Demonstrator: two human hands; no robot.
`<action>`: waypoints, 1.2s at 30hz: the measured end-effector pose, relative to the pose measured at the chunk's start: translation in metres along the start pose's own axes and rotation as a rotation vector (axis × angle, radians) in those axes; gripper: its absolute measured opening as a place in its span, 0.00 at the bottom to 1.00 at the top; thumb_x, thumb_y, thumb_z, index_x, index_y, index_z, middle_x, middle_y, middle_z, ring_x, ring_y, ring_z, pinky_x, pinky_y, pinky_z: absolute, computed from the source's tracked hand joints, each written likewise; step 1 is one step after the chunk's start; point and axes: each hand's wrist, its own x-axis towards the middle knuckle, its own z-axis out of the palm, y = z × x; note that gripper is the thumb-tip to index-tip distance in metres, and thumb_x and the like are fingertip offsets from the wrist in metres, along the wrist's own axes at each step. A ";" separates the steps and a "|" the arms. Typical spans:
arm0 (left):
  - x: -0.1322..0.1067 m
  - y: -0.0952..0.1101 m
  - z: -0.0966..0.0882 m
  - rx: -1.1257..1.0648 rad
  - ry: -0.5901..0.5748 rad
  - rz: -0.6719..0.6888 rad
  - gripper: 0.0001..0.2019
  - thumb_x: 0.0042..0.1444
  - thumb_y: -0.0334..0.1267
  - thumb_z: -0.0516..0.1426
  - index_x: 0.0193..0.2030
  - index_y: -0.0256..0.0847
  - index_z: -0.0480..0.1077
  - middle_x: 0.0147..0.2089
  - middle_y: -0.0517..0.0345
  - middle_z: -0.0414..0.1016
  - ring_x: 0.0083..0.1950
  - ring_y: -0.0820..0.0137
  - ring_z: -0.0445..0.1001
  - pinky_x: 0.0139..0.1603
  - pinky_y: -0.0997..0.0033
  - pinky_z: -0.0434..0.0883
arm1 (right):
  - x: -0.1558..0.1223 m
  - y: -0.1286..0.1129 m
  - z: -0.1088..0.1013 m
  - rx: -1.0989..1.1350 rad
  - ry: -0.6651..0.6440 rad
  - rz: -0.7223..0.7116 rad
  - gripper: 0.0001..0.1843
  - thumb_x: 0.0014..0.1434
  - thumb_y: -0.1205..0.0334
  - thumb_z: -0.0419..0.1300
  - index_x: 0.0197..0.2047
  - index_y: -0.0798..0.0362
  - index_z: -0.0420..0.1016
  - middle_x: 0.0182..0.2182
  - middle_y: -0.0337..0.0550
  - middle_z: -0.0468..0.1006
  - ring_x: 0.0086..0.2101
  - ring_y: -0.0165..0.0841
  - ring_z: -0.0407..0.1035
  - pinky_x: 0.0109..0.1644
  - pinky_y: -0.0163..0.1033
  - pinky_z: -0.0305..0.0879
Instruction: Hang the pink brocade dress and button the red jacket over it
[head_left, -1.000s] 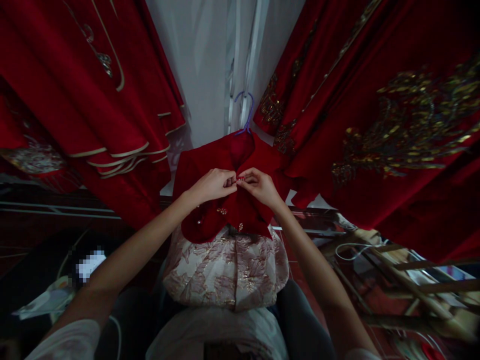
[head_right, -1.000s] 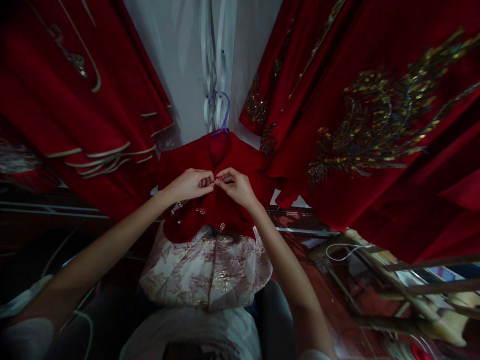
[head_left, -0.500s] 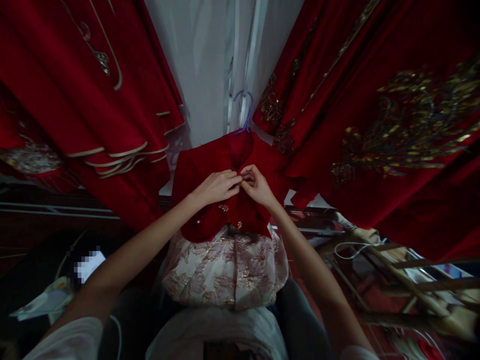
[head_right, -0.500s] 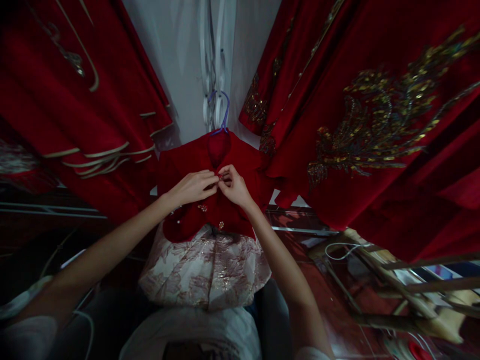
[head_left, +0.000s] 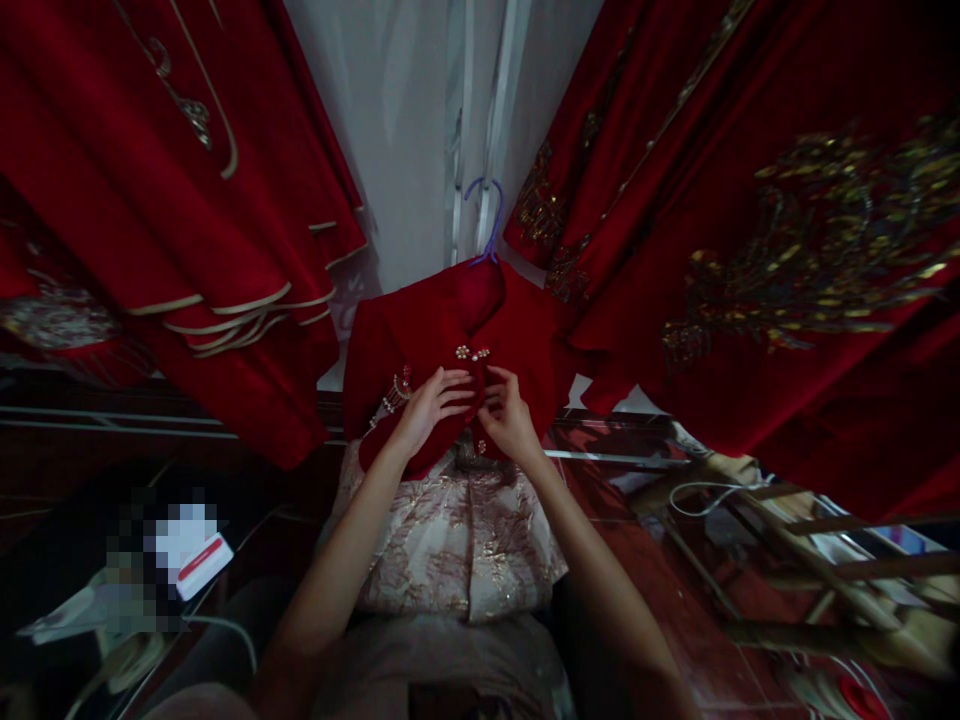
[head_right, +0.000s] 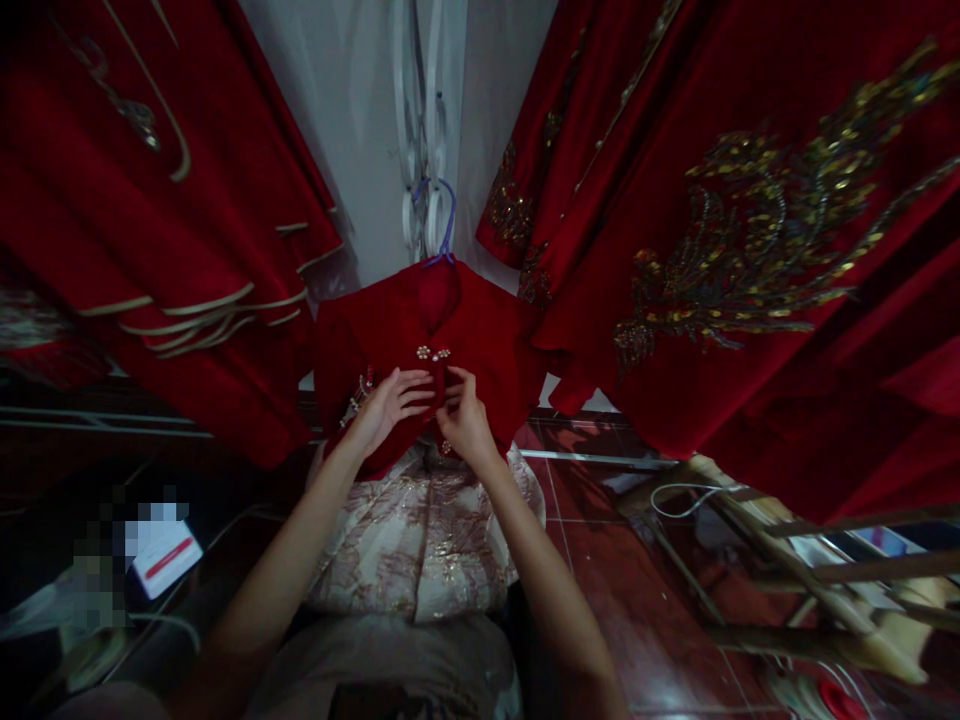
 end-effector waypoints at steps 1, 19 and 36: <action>-0.003 -0.001 0.001 0.009 -0.003 -0.008 0.25 0.60 0.57 0.47 0.52 0.42 0.70 0.61 0.46 0.68 0.55 0.61 0.72 0.51 0.60 0.71 | 0.002 -0.001 -0.007 -0.004 0.014 0.021 0.27 0.52 0.69 0.54 0.56 0.51 0.56 0.33 0.39 0.72 0.30 0.29 0.69 0.32 0.35 0.70; -0.007 -0.013 0.016 -0.061 -0.102 -0.010 0.29 0.62 0.59 0.38 0.58 0.51 0.68 0.68 0.60 0.59 0.70 0.64 0.52 0.70 0.55 0.49 | 0.005 -0.002 -0.047 -0.123 -0.110 0.114 0.17 0.51 0.66 0.58 0.45 0.51 0.60 0.27 0.34 0.68 0.27 0.30 0.66 0.35 0.38 0.65; 0.004 -0.034 -0.055 0.279 0.831 0.514 0.09 0.51 0.37 0.56 0.39 0.40 0.69 0.41 0.55 0.74 0.42 0.72 0.74 0.46 0.71 0.71 | -0.001 -0.044 -0.028 0.362 -0.432 0.098 0.18 0.48 0.55 0.68 0.39 0.51 0.67 0.33 0.37 0.69 0.34 0.27 0.68 0.41 0.34 0.68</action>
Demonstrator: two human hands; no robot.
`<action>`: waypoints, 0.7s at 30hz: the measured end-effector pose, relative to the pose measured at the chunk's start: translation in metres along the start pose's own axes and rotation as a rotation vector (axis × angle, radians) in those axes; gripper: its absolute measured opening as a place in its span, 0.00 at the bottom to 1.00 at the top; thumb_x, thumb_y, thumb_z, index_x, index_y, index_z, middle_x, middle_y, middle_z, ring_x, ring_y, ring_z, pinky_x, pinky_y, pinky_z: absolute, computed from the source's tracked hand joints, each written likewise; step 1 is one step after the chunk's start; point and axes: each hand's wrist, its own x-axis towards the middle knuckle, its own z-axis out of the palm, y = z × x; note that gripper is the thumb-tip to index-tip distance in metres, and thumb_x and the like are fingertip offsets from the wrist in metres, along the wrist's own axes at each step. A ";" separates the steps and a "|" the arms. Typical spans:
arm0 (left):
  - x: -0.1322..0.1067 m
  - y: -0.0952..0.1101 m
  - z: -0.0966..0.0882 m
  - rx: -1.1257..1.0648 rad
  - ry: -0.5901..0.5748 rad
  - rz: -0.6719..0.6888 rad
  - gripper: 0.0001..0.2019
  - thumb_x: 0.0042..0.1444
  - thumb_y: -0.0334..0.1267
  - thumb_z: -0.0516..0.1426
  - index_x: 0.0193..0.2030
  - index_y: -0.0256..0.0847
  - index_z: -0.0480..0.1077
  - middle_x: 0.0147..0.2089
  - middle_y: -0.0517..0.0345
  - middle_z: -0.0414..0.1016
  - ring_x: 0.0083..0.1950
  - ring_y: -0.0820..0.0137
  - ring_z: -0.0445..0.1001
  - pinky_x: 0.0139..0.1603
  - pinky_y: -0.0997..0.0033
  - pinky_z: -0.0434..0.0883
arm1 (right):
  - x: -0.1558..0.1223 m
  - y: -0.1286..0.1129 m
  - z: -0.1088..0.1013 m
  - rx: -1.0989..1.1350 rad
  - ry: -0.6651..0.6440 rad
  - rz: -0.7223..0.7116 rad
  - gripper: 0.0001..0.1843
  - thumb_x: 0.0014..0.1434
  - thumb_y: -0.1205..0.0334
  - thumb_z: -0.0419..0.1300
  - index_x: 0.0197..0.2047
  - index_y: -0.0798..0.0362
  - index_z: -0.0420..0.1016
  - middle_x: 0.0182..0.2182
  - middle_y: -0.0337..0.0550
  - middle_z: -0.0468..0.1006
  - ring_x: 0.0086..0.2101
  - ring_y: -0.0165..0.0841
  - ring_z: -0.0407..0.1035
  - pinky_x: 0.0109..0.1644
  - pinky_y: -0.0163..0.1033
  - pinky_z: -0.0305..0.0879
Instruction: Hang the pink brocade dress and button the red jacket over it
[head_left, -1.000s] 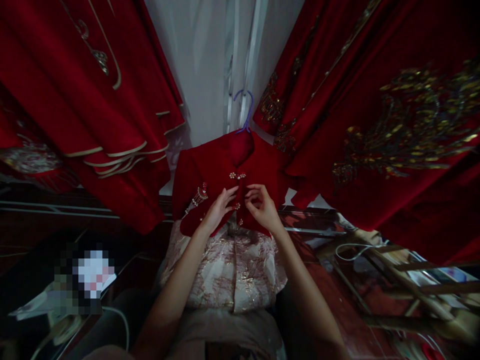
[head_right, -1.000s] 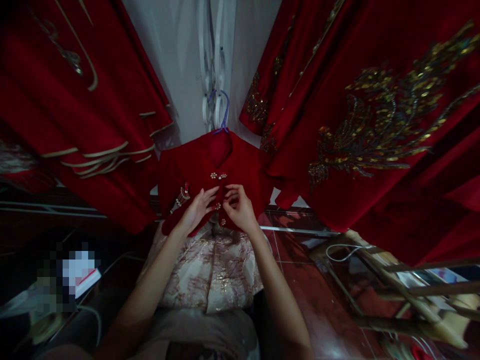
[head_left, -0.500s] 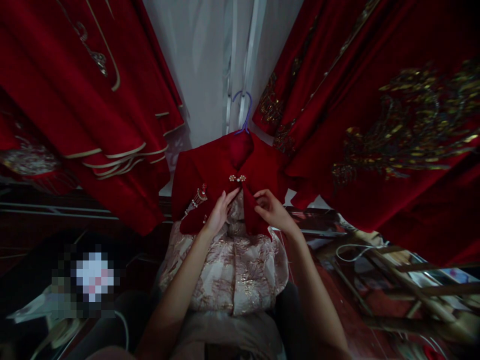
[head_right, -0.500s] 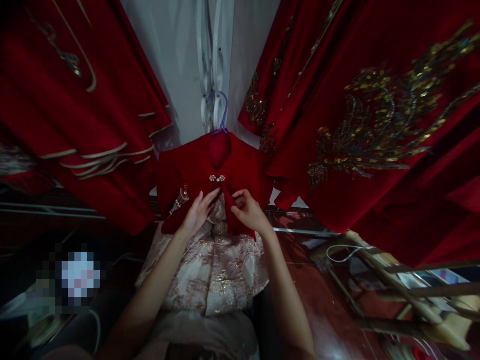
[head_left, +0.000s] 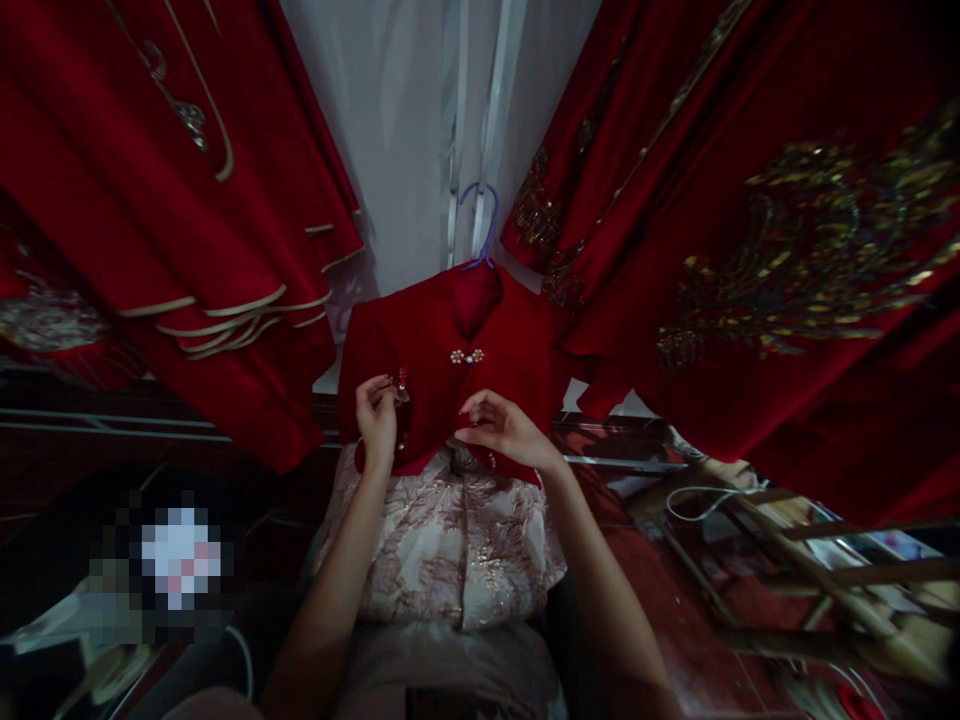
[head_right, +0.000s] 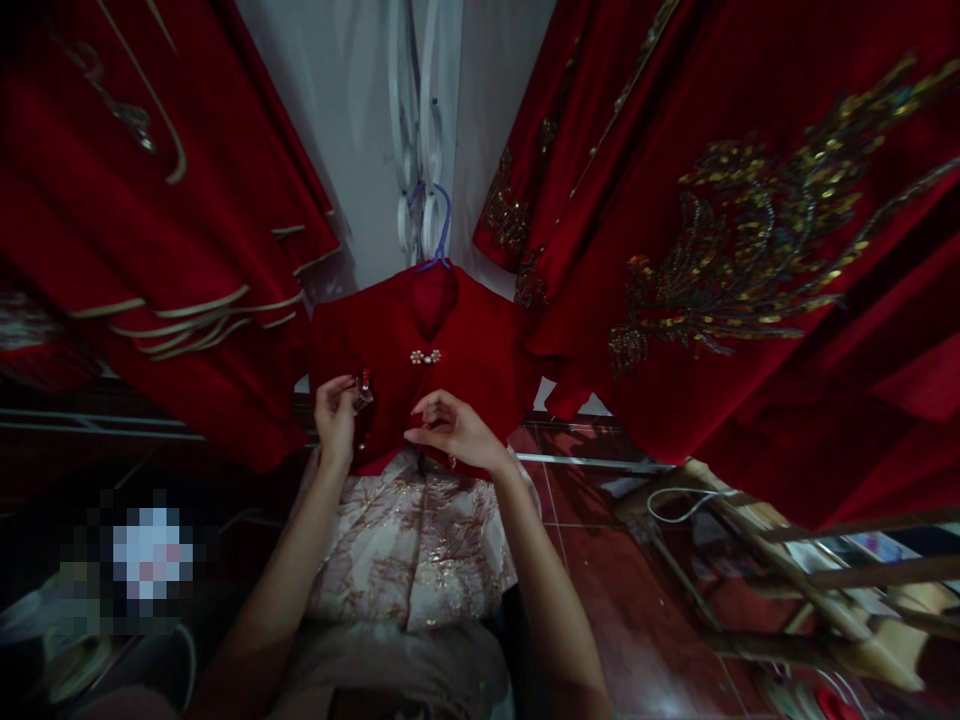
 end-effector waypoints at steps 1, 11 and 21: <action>0.003 -0.004 -0.003 -0.010 -0.052 -0.036 0.09 0.50 0.38 0.57 0.39 0.40 0.69 0.41 0.55 0.74 0.42 0.71 0.74 0.46 0.71 0.71 | 0.006 0.005 0.005 -0.002 0.037 0.004 0.19 0.47 0.55 0.69 0.38 0.51 0.68 0.31 0.36 0.69 0.32 0.26 0.67 0.39 0.33 0.68; 0.002 -0.001 -0.005 -0.020 -0.184 -0.112 0.12 0.52 0.41 0.56 0.40 0.38 0.75 0.44 0.52 0.79 0.47 0.66 0.76 0.52 0.64 0.71 | 0.081 0.047 0.037 -0.183 0.283 -0.054 0.14 0.49 0.56 0.66 0.38 0.52 0.73 0.28 0.36 0.73 0.27 0.27 0.71 0.31 0.33 0.71; 0.000 -0.002 -0.004 -0.061 -0.216 -0.100 0.12 0.52 0.42 0.59 0.41 0.39 0.76 0.45 0.52 0.79 0.49 0.66 0.76 0.56 0.62 0.70 | 0.091 0.045 0.044 -0.406 0.286 -0.182 0.05 0.55 0.64 0.60 0.36 0.51 0.76 0.32 0.40 0.76 0.30 0.28 0.72 0.40 0.35 0.70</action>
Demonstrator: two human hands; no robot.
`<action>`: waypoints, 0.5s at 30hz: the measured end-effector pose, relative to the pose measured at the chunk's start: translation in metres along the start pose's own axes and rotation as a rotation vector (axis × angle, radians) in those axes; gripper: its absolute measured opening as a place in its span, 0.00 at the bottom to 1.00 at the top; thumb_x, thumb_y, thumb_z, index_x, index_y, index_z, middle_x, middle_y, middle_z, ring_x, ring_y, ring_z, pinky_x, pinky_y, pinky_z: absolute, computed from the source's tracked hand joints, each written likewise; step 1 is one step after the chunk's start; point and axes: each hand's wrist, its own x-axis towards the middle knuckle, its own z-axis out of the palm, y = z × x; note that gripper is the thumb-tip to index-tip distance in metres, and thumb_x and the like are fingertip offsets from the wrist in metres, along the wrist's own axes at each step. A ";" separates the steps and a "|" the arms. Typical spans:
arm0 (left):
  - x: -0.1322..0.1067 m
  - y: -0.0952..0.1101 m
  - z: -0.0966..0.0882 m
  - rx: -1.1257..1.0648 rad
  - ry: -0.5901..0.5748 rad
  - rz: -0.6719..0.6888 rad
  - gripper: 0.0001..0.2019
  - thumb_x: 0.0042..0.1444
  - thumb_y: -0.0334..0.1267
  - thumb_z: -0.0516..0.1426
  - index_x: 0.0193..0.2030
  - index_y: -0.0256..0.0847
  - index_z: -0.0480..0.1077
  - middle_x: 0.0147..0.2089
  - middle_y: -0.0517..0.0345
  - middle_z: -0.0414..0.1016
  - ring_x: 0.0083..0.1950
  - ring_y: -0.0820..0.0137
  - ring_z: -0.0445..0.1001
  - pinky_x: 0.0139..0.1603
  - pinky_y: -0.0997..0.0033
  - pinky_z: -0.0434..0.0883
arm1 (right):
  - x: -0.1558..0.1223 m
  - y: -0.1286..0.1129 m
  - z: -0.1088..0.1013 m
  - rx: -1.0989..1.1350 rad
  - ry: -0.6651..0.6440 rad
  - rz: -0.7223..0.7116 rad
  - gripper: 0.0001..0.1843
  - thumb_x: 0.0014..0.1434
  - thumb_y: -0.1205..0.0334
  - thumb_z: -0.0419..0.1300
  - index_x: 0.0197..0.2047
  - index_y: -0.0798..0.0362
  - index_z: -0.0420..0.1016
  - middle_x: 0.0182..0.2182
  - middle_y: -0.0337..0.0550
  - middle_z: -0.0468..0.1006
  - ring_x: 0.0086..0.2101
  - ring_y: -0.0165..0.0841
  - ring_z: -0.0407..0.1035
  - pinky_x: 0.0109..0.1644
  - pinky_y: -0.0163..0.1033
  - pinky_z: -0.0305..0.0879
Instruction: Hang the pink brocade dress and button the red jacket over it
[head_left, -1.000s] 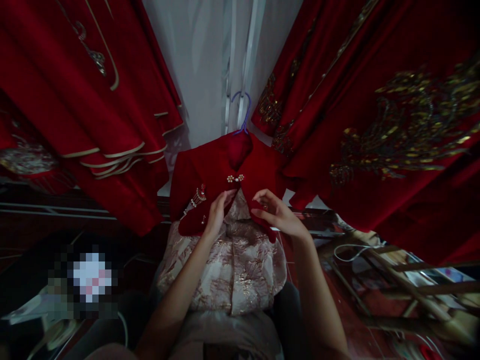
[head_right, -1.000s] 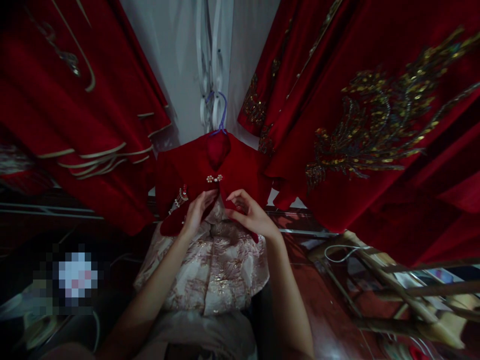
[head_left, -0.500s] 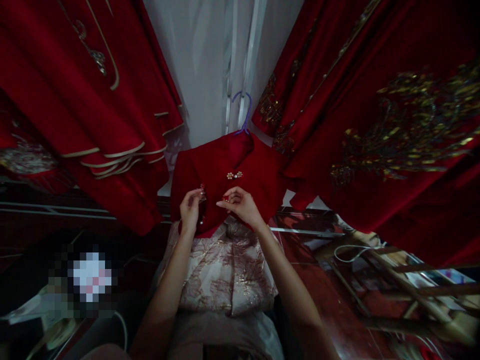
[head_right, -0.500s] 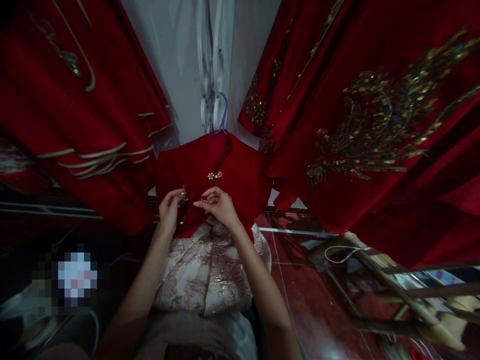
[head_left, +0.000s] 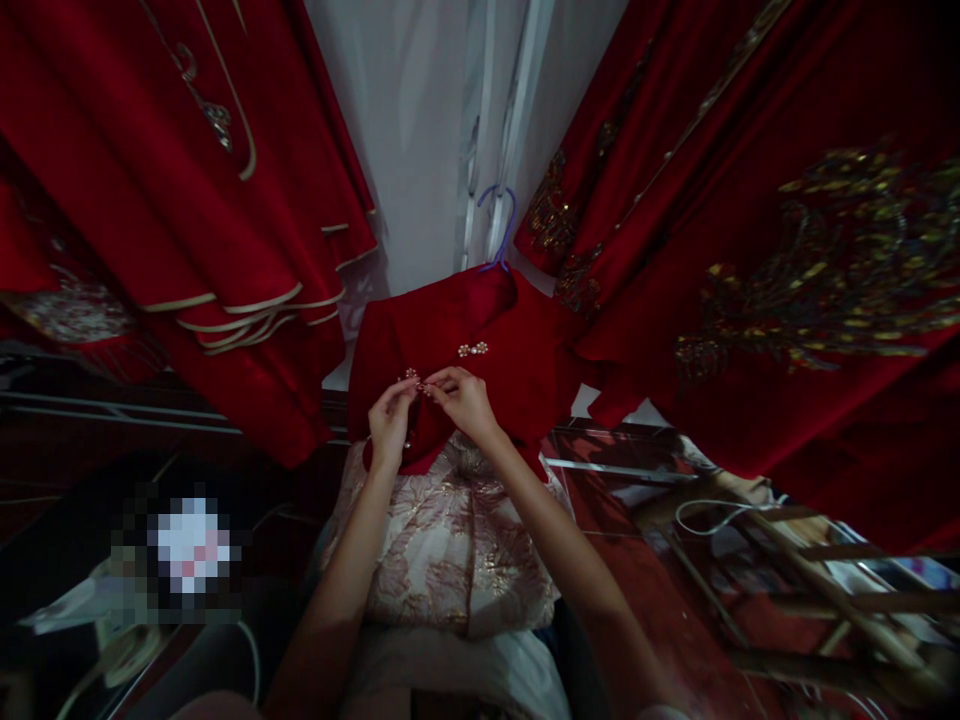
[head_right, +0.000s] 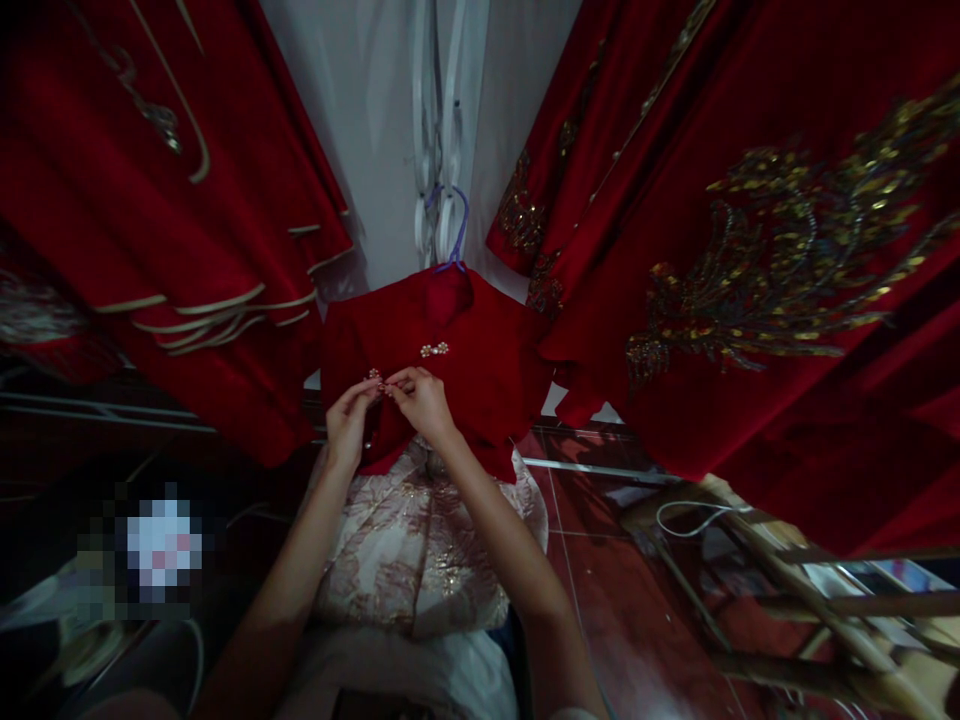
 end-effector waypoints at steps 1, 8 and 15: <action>0.000 0.000 0.000 0.005 -0.003 0.003 0.13 0.52 0.42 0.59 0.41 0.39 0.76 0.45 0.51 0.79 0.48 0.66 0.76 0.56 0.62 0.70 | 0.000 0.000 0.001 -0.009 0.009 -0.005 0.05 0.55 0.64 0.60 0.36 0.51 0.76 0.32 0.40 0.76 0.30 0.28 0.72 0.40 0.35 0.70; 0.000 0.006 0.001 0.081 -0.001 0.045 0.15 0.48 0.41 0.62 0.42 0.37 0.76 0.43 0.50 0.80 0.43 0.66 0.78 0.51 0.62 0.73 | 0.001 -0.005 0.007 -0.042 0.021 -0.027 0.05 0.57 0.65 0.58 0.38 0.51 0.74 0.34 0.40 0.73 0.30 0.27 0.70 0.39 0.34 0.70; 0.005 0.005 -0.007 0.314 -0.021 0.156 0.12 0.49 0.38 0.60 0.40 0.37 0.76 0.38 0.52 0.80 0.38 0.68 0.78 0.45 0.67 0.74 | 0.000 -0.004 0.011 -0.122 0.043 -0.082 0.06 0.59 0.68 0.55 0.37 0.52 0.73 0.34 0.40 0.72 0.31 0.27 0.69 0.40 0.33 0.69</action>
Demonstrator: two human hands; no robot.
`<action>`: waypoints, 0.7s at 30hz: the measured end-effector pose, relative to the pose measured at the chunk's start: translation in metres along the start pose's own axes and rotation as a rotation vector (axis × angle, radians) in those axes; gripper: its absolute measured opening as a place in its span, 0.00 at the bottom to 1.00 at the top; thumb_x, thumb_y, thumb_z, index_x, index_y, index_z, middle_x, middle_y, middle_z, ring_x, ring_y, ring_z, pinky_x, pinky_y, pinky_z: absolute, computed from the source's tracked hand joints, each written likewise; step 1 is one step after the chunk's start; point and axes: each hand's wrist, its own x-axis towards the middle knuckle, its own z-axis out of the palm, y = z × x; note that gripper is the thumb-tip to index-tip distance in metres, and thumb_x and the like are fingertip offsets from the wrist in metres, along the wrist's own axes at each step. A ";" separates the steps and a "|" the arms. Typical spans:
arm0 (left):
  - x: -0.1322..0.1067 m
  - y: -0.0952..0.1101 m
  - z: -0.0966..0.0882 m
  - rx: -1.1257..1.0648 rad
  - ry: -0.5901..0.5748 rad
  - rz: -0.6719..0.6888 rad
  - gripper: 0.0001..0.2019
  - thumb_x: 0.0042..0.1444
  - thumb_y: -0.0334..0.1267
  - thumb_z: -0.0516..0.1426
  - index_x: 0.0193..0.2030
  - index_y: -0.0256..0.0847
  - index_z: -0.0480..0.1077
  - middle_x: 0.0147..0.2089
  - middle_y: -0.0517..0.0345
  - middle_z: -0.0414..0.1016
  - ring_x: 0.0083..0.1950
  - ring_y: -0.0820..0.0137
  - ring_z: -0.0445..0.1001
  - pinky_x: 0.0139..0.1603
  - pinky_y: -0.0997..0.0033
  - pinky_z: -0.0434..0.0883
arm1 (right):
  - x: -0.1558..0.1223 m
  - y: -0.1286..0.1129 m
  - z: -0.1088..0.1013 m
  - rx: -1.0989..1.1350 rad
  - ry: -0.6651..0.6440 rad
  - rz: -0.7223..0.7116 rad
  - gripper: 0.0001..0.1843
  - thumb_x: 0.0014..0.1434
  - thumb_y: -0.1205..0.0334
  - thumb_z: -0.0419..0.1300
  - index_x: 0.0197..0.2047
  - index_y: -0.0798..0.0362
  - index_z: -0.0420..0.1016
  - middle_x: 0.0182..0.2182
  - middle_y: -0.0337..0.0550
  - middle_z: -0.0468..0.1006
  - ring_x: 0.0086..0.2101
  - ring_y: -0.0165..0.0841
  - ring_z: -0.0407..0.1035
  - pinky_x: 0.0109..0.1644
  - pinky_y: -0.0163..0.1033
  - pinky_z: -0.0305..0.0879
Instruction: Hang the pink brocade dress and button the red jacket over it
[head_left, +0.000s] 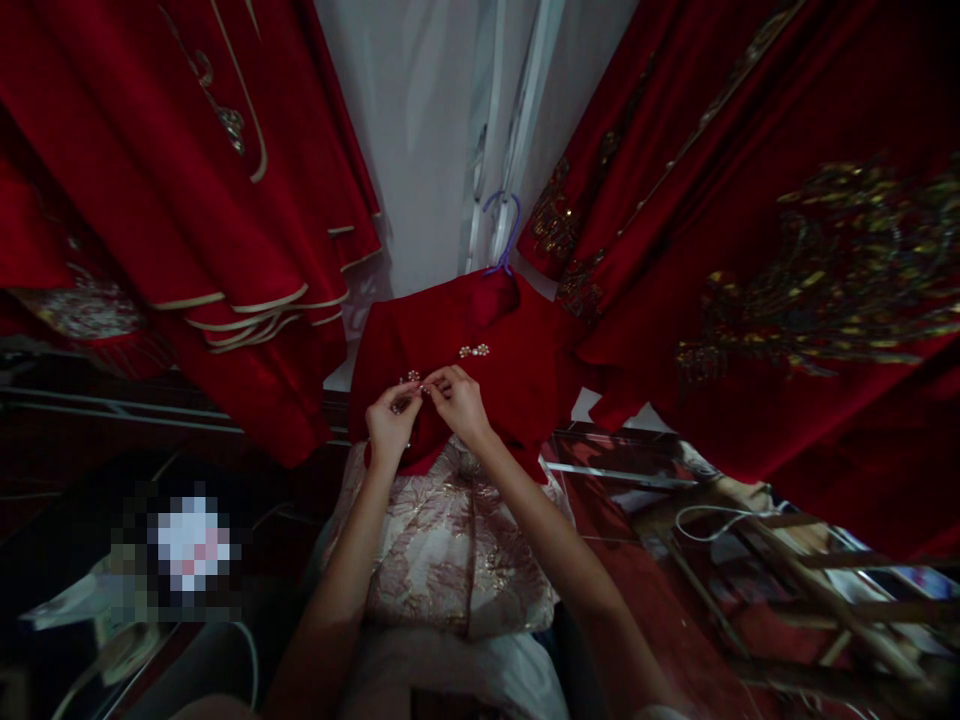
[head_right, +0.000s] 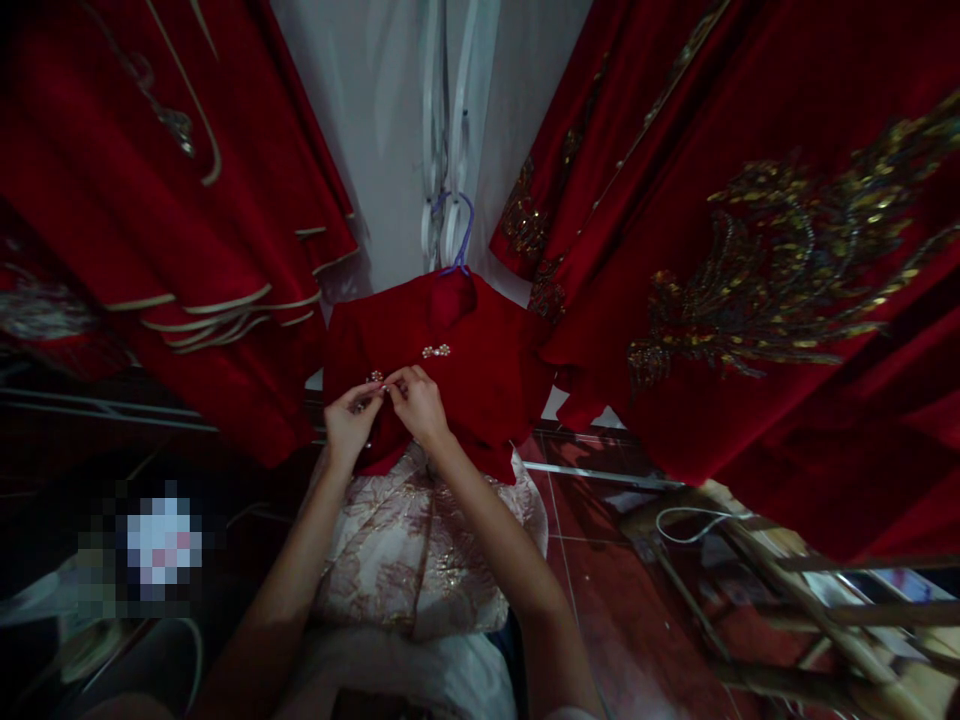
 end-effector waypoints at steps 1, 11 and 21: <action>0.001 0.000 0.000 0.028 -0.006 0.011 0.11 0.49 0.38 0.60 0.39 0.36 0.76 0.38 0.53 0.80 0.37 0.69 0.78 0.44 0.68 0.73 | 0.000 0.000 0.000 -0.012 0.002 -0.008 0.07 0.59 0.68 0.54 0.37 0.52 0.73 0.34 0.40 0.72 0.32 0.27 0.69 0.40 0.33 0.69; -0.006 -0.008 -0.027 0.065 -0.192 -0.059 0.15 0.50 0.42 0.61 0.43 0.39 0.66 0.36 0.57 0.74 0.36 0.72 0.74 0.39 0.72 0.71 | -0.032 0.007 -0.037 0.223 -0.140 0.112 0.09 0.59 0.63 0.56 0.44 0.52 0.71 0.42 0.42 0.77 0.40 0.29 0.74 0.42 0.34 0.73; -0.043 -0.001 -0.059 0.191 -0.525 -0.105 0.11 0.49 0.41 0.61 0.38 0.42 0.67 0.34 0.61 0.74 0.31 0.75 0.72 0.34 0.75 0.69 | -0.081 0.047 -0.061 -0.083 -0.346 0.246 0.18 0.55 0.65 0.61 0.50 0.54 0.67 0.43 0.49 0.76 0.43 0.34 0.72 0.46 0.40 0.68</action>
